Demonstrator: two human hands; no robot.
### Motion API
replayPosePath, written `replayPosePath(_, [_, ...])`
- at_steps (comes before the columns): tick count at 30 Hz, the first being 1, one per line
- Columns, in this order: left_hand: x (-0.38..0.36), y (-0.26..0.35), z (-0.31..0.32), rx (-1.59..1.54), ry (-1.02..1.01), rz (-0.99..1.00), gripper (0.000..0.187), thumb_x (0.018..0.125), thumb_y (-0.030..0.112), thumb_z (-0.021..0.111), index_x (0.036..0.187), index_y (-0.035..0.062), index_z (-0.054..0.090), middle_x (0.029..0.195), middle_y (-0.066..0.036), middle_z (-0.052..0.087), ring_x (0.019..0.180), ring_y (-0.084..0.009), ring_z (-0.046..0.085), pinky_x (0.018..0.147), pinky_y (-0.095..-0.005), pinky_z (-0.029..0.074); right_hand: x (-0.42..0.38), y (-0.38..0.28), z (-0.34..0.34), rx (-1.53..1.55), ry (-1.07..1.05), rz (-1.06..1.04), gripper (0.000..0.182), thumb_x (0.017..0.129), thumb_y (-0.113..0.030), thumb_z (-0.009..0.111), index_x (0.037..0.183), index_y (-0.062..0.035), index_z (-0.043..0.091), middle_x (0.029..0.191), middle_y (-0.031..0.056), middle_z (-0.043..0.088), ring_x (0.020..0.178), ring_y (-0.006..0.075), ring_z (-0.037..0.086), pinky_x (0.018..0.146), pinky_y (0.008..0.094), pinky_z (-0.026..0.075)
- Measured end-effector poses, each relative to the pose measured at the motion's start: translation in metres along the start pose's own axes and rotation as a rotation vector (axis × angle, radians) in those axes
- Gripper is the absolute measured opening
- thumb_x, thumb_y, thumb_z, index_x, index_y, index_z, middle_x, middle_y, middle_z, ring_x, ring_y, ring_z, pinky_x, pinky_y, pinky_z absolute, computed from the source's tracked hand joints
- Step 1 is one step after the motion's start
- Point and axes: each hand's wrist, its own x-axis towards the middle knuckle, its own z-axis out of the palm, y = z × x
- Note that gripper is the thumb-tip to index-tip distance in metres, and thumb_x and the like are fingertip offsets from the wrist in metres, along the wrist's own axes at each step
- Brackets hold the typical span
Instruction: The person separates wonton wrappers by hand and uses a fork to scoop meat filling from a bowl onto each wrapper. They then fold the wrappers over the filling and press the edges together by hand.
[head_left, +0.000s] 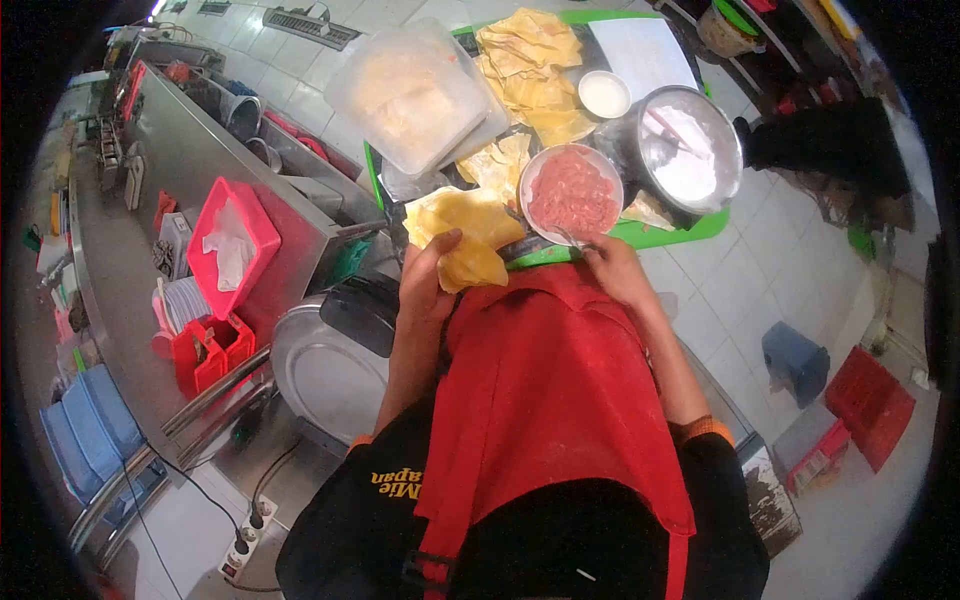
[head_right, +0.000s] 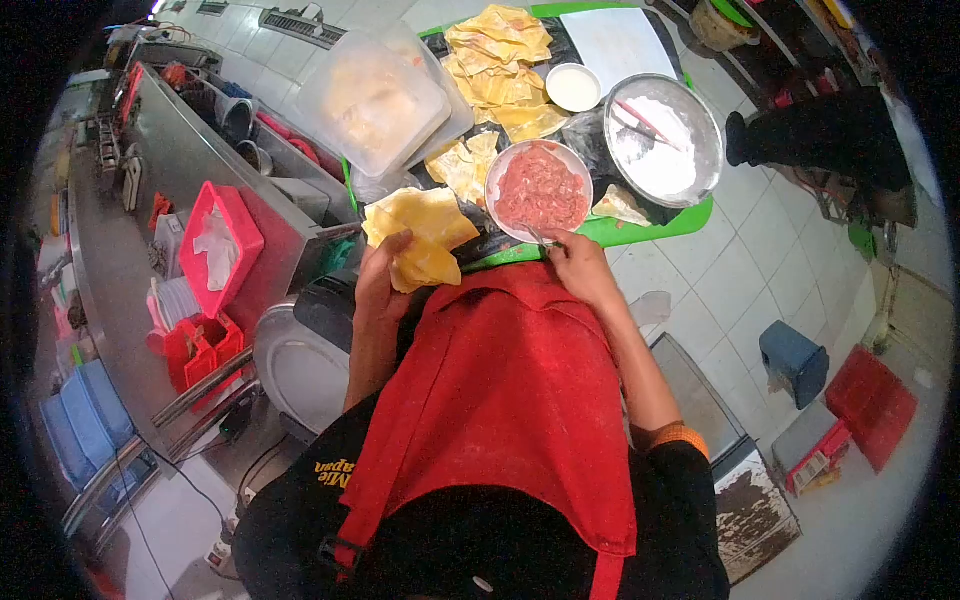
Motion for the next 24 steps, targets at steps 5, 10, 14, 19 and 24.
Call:
replayPosePath(5, [-0.001, -0.001, -0.002, -0.006, -0.008, 0.023, 0.05, 0.088, 0.004, 0.061, 0.135, -0.0018, 0.042, 0.125, -0.018, 0.058, 0.113, -0.0304, 0.062, 0.094, -0.0413, 0.053, -0.003, -0.006, 0.012, -0.237, 0.073, -0.17, 0.029, 0.089, -0.007, 0.055, 0.116, -0.0016, 0.066, 0.087, 0.0296, 0.066, 0.084, 0.0451, 0.066, 0.077, 0.0488, 0.052])
replayPosePath(10, [-0.005, -0.002, 0.003, 0.006, 0.02, 0.007, 0.05, 0.088, 0.004, 0.061, 0.134, -0.0025, 0.043, 0.124, -0.018, 0.058, 0.112, -0.0302, 0.062, 0.094, -0.0409, 0.053, 0.0, -0.009, 0.021, -0.18, 0.146, -0.196, 0.029, 0.089, -0.006, 0.055, 0.116, -0.0015, 0.066, 0.087, 0.0299, 0.065, 0.083, 0.0454, 0.065, 0.077, 0.0495, 0.052])
replayPosePath(14, [-0.006, -0.002, 0.002, 0.007, 0.018, 0.026, 0.051, 0.087, 0.003, 0.061, 0.134, -0.0029, 0.042, 0.124, -0.018, 0.058, 0.112, -0.0305, 0.062, 0.093, -0.0411, 0.054, -0.002, 0.001, 0.016, -0.138, 0.132, -0.249, 0.028, 0.09, -0.006, 0.054, 0.115, -0.0021, 0.067, 0.089, 0.0305, 0.065, 0.083, 0.0453, 0.065, 0.076, 0.0493, 0.052])
replayPosePath(19, [-0.004, -0.004, 0.001, 0.014, 0.025, 0.014, 0.053, 0.087, 0.003, 0.061, 0.136, -0.0026, 0.041, 0.124, -0.018, 0.057, 0.112, -0.0309, 0.062, 0.093, -0.0414, 0.054, 0.003, -0.012, 0.025, -0.215, 0.164, -0.24, 0.028, 0.089, -0.005, 0.054, 0.114, -0.0019, 0.067, 0.088, 0.0281, 0.067, 0.081, 0.0423, 0.066, 0.076, 0.0474, 0.052])
replayPosePath(24, [0.0, -0.006, -0.002, -0.015, -0.006, -0.005, 0.054, 0.086, 0.003, 0.061, 0.136, -0.0019, 0.04, 0.125, -0.018, 0.057, 0.112, -0.0314, 0.062, 0.094, -0.0418, 0.054, -0.01, -0.022, -0.022, 0.449, -0.179, 0.295, 0.031, 0.094, -0.007, 0.055, 0.125, -0.0032, 0.061, 0.069, -0.003, 0.053, 0.049, 0.0079, 0.041, 0.047, 0.0235, 0.038])
